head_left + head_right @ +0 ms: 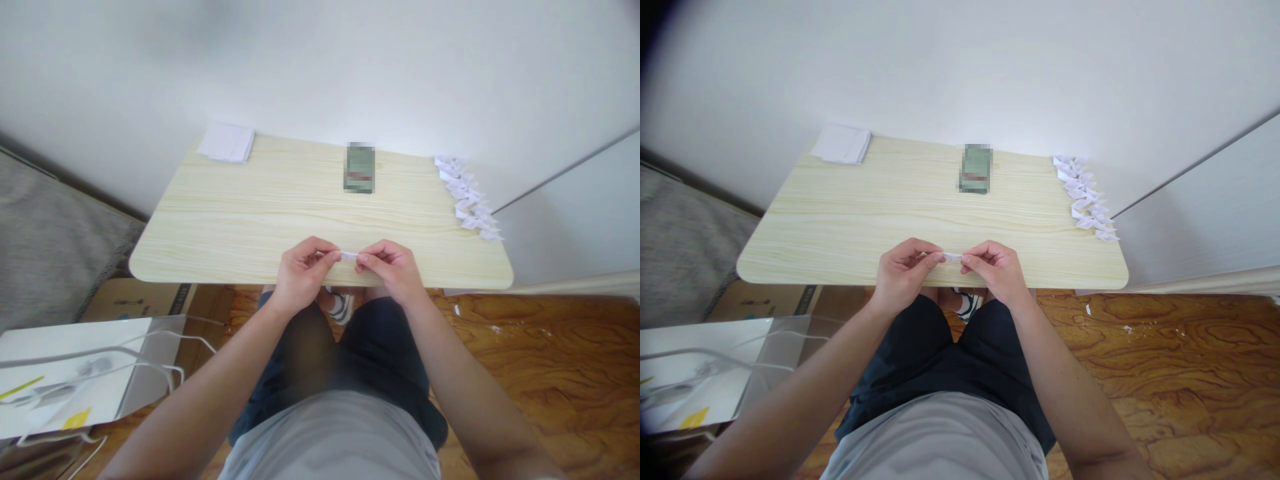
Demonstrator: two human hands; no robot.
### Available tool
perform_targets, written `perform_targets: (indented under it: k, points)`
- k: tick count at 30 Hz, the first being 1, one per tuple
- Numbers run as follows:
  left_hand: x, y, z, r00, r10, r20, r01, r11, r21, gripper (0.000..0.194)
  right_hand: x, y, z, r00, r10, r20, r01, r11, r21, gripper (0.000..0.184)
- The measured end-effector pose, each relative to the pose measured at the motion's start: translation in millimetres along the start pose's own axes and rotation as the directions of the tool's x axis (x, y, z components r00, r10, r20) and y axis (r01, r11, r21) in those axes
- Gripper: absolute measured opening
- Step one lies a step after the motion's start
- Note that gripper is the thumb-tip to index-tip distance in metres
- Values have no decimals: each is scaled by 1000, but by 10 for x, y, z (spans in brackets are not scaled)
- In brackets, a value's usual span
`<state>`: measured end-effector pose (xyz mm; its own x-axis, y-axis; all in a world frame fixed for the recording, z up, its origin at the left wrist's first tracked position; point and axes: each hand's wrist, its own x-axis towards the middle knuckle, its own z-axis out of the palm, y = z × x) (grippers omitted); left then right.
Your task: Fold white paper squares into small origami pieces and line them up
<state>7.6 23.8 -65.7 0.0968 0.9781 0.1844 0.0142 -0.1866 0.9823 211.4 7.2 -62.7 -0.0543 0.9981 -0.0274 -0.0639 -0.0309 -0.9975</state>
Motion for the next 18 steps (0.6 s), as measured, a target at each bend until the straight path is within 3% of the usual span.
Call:
perform_targets:
  k: [18]
  points:
    - [-60, -66, 28, 996, 59, 60, -65, 992, 104, 16, 4, -11, 56, 1000, 12, -14, -11, 1000, 13, 26]
